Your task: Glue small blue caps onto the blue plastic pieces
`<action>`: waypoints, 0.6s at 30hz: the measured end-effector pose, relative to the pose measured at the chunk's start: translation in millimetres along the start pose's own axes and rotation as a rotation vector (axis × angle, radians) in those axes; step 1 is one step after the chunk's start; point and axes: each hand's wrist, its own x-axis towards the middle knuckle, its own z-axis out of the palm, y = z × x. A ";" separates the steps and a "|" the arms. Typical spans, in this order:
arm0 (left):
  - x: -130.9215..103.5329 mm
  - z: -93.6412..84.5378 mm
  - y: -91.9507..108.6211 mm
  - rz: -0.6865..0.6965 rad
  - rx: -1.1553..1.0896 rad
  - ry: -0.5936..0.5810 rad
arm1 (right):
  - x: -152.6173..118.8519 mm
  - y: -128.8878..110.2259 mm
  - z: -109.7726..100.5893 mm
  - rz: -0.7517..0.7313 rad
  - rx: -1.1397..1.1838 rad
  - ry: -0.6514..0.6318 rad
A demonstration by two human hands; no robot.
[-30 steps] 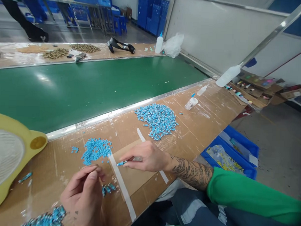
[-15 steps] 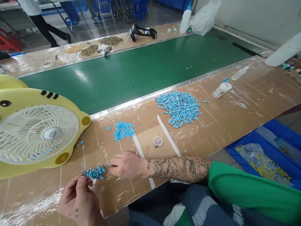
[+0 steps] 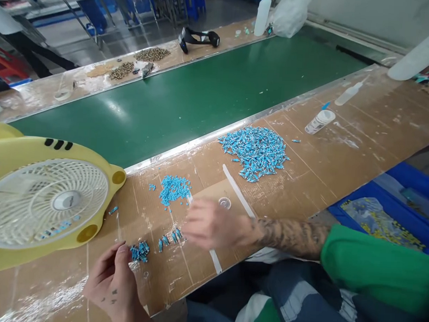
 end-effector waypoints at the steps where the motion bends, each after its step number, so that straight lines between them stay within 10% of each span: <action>1: 1.6 0.2 0.1 -0.001 0.055 -0.039 | -7.9 15.2 -19.6 0.056 -0.005 0.027; 5: 7.2 16.7 8.2 0.070 0.339 -0.354 | -41.1 79.6 -61.5 0.373 -0.028 0.212; 9: 6.4 56.2 29.6 0.288 0.599 -0.682 | -69.0 113.7 -54.5 0.437 -0.087 0.197; 18: 5.0 109.9 52.8 0.511 0.873 -0.813 | -84.4 114.9 -49.6 0.302 -0.069 0.052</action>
